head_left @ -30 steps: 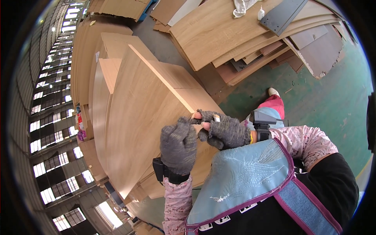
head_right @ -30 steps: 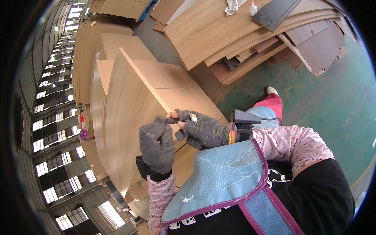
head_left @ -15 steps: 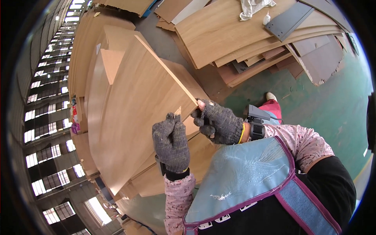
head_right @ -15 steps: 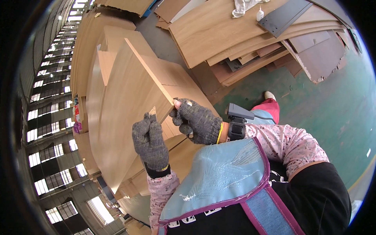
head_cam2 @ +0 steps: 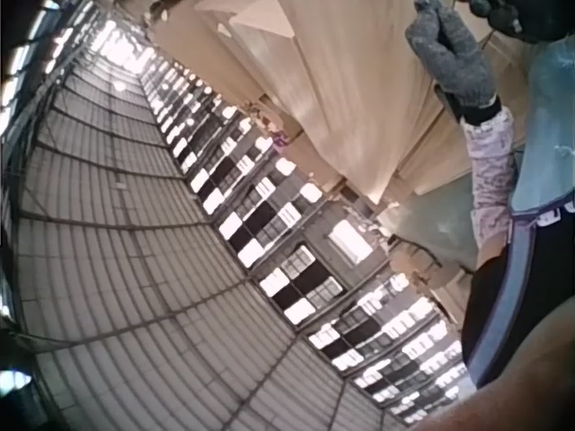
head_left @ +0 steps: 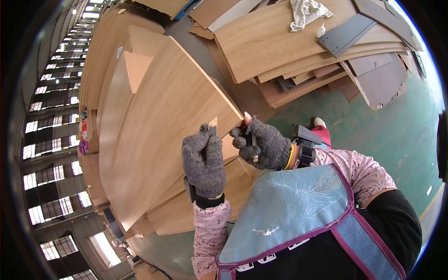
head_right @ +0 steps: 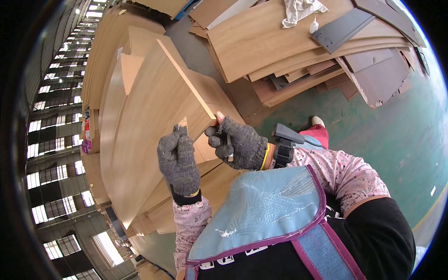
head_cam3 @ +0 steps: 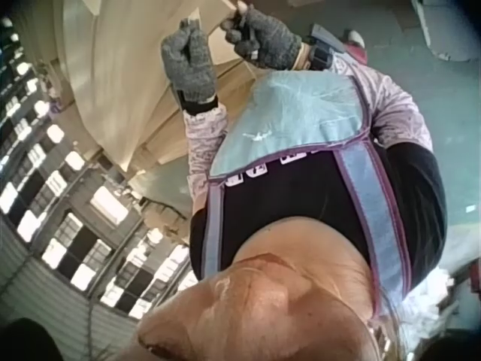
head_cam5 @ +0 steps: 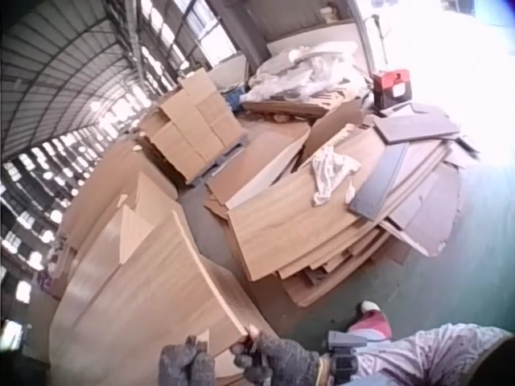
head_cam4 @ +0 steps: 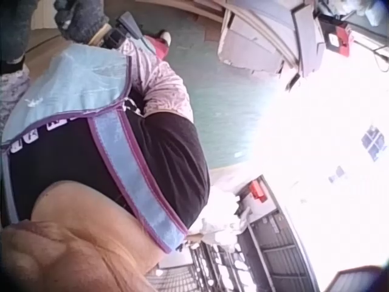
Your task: The worker inspects wooden panels, uses a small hand tool to scrape the edges, and moves panels between stacks in a manufacturing facility.
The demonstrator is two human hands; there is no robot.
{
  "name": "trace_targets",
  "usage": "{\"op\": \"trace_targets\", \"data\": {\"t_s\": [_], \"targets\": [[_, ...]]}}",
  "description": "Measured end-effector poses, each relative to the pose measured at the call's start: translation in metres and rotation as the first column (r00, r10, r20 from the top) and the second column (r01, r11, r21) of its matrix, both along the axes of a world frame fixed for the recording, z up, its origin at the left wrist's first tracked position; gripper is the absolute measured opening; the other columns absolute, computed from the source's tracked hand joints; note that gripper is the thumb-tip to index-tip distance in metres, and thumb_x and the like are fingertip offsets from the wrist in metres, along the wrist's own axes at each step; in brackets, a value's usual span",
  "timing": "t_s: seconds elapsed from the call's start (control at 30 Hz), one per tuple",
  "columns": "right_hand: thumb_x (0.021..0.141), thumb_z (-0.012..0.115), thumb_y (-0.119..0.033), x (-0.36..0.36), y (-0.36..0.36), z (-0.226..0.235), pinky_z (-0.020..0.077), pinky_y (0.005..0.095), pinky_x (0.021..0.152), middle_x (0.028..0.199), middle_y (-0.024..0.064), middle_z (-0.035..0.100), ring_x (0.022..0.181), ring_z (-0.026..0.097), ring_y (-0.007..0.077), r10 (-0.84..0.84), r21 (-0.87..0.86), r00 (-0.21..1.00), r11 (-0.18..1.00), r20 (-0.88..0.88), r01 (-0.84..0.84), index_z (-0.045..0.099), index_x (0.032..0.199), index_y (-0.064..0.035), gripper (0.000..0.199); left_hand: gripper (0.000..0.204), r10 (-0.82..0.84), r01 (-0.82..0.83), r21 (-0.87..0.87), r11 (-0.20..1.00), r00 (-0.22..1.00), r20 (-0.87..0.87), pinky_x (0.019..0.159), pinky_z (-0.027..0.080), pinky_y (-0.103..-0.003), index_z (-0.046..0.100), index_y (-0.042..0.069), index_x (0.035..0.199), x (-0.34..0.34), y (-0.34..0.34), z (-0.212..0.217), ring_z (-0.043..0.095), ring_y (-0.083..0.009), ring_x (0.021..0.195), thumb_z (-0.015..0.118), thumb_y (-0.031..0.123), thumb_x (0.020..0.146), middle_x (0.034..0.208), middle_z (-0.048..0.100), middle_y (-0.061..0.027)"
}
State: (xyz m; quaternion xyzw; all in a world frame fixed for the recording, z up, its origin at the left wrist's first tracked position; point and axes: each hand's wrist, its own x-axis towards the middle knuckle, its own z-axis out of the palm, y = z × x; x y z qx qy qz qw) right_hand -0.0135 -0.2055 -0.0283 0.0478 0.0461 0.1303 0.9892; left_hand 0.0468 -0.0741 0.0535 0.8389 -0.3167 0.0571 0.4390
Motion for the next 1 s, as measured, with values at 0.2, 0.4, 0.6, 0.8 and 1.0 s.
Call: {"op": "trace_targets", "data": {"t_s": [0.2,0.4,0.6,0.8,1.0], "targets": [[0.088,0.054,-0.045,0.005,0.001,-0.002,0.0363,0.0171,0.04,0.073,0.0057,0.057,0.046,0.042,0.0073,-0.061,0.034,0.997,0.998,0.046,0.059,0.056,0.091,-0.0045,0.04,0.017,-0.033,0.034,-0.065,0.997,0.999,0.008,0.078,0.046,-0.034,0.054,0.001,0.091,-0.001,-0.004,-0.001,0.058,-0.0242,0.086,0.063,-0.006,0.078,0.091,0.058,-0.0131],[0.089,0.054,-0.043,0.003,0.003,0.0,0.0378,0.0155,0.041,0.075,0.0072,0.055,0.05,0.044,0.0063,-0.069,0.102,0.991,0.993,0.114,0.057,0.053,0.095,-0.0038,0.039,0.017,-0.022,0.014,-0.124,0.992,0.998,-0.058,0.079,0.046,-0.033,0.054,0.001,0.091,0.001,0.001,-0.005,0.058,-0.0234,0.087,0.063,-0.006,0.079,0.091,0.058,-0.0118],[0.091,0.053,-0.037,0.004,0.008,-0.007,0.039,0.0178,0.042,0.075,0.0079,0.059,0.058,0.051,0.0104,-0.072,0.215,0.986,0.976,0.148,0.039,0.056,0.091,-0.0052,0.032,0.016,-0.023,0.012,-0.121,0.993,0.996,-0.088,0.082,0.046,-0.034,0.053,0.001,0.091,0.0,0.0,-0.004,0.058,-0.0219,0.088,0.061,-0.007,0.08,0.09,0.056,-0.0101],[0.088,0.057,-0.04,0.007,0.01,-0.024,0.0384,0.0172,0.041,0.08,0.0105,0.056,0.065,0.049,0.0113,-0.025,0.231,0.967,0.972,0.253,-0.035,0.054,0.097,-0.004,0.038,0.008,-0.078,0.082,-0.072,0.994,0.996,0.052,0.06,0.043,-0.024,0.052,0.001,0.092,0.008,0.0,-0.01,0.05,-0.0092,0.066,0.057,0.003,0.086,0.079,0.052,-0.0036],[0.087,0.056,-0.043,0.003,0.011,-0.007,0.0357,0.0181,0.04,0.082,0.0122,0.058,0.054,0.046,0.0105,-0.122,0.162,0.993,0.979,-0.01,0.122,0.059,0.095,-0.0024,0.041,0.008,-0.041,0.021,-0.156,0.988,0.991,-0.129,0.059,0.042,-0.024,0.052,0.001,0.091,0.004,-0.003,-0.003,0.049,-0.0088,0.064,0.057,0.004,0.086,0.079,0.052,-0.0037]]}}
